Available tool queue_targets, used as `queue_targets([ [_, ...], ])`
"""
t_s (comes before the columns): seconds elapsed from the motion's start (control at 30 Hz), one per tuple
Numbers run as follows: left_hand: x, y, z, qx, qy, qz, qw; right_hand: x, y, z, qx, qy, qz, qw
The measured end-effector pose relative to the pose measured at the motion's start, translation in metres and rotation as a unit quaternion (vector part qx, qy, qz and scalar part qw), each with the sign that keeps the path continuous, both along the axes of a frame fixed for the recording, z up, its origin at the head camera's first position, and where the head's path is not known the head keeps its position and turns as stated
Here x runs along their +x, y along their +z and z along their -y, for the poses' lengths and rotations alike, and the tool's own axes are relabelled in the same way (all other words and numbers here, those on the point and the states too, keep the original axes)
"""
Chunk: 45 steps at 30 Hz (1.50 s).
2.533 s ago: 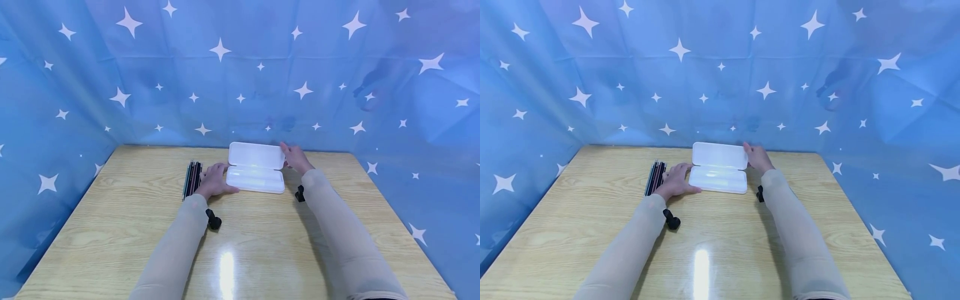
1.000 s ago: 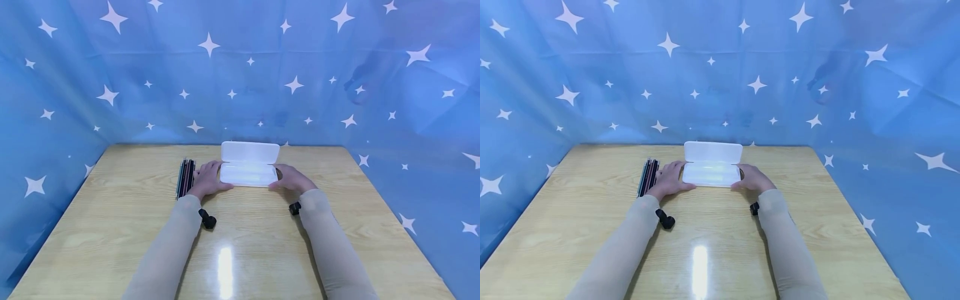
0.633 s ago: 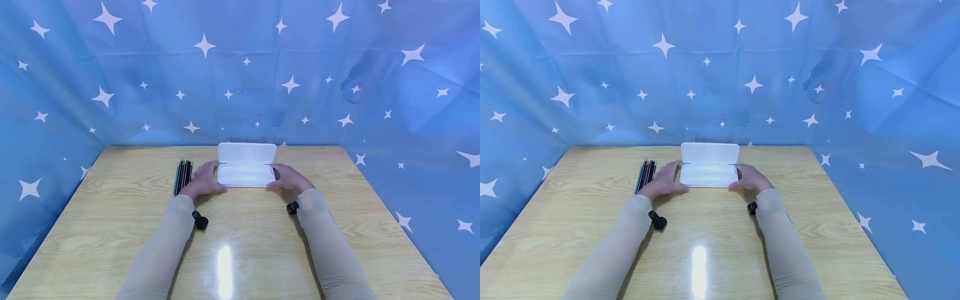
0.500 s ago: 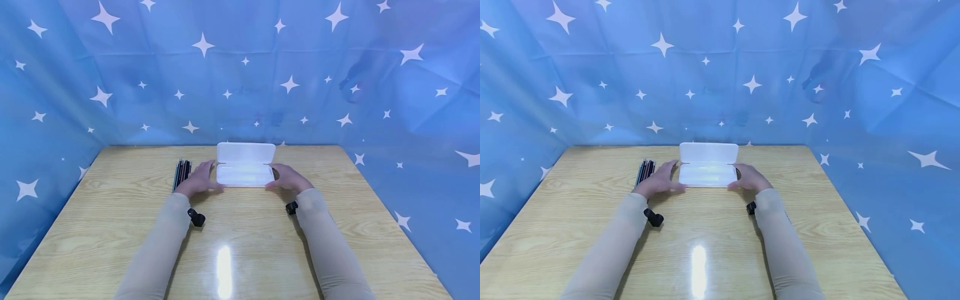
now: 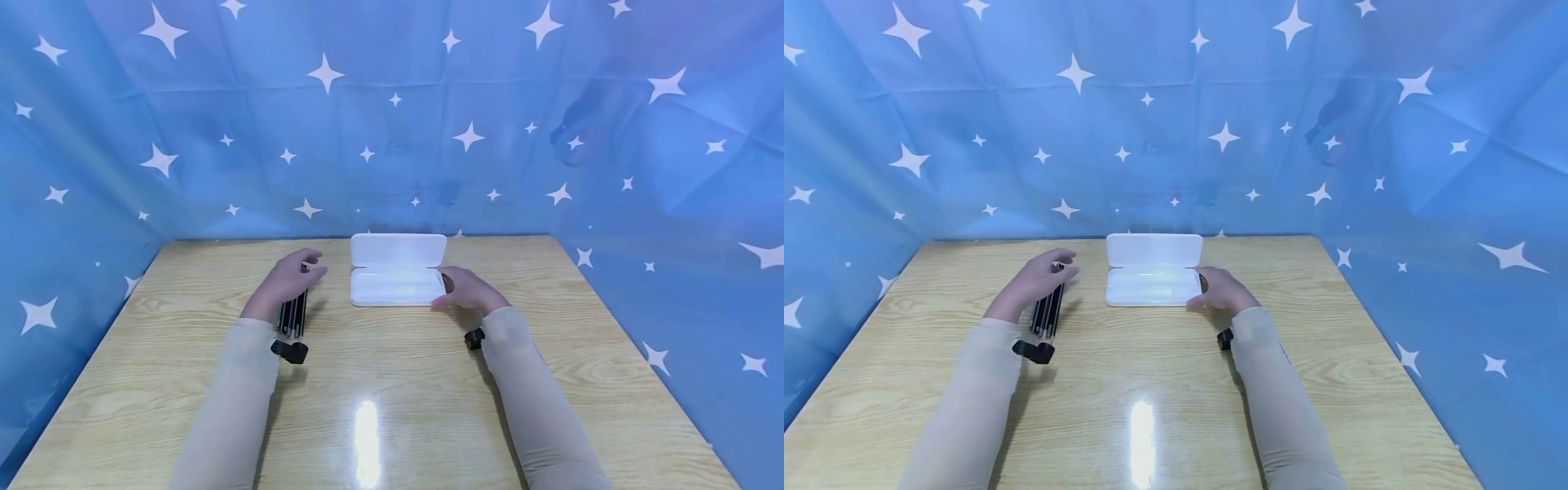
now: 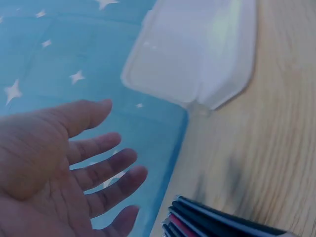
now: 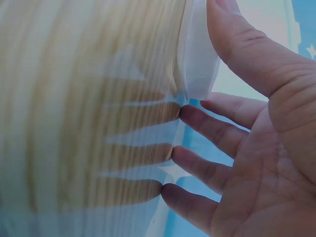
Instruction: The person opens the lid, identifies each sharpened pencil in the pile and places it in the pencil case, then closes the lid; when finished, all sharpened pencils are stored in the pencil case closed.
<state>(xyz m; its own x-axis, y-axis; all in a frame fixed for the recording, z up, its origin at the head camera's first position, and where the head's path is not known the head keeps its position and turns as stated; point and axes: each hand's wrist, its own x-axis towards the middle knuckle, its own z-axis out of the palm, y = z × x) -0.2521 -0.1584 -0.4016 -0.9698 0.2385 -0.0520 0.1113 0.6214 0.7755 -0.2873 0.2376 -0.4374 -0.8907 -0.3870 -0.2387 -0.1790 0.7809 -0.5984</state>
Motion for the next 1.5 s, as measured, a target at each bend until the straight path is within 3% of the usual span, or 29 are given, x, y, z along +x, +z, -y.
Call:
queue_targets([
  [0.1,0.005,0.000,0.012,0.016,0.013,0.007,0.9998,0.001,0.001,0.000,-0.002,0.000,0.002,1.0000],
  [0.33,0.014,-0.005,0.036,0.025,0.079,0.047,0.9954,0.001,-0.002,-0.001,-0.004,0.001,0.001,1.0000],
  [0.5,0.018,-0.006,0.049,0.046,0.091,0.088,0.9909,-0.001,-0.003,-0.001,-0.009,0.003,-0.002,1.0000],
  [0.8,0.014,-0.019,0.058,0.004,0.120,0.114,0.9862,-0.002,-0.003,0.000,-0.014,0.013,-0.009,0.9998],
  [0.97,0.011,-0.024,0.055,0.020,0.137,0.138,0.9807,-0.001,-0.003,-0.001,-0.018,0.012,-0.007,0.9997],
  [1.17,0.007,-0.029,0.051,0.003,0.150,0.130,0.9801,-0.001,-0.001,-0.002,-0.016,0.008,-0.006,0.9998],
  [1.5,0.003,-0.037,0.053,-0.035,0.145,0.107,0.9830,0.000,-0.002,-0.002,-0.009,0.005,0.005,0.9999],
])
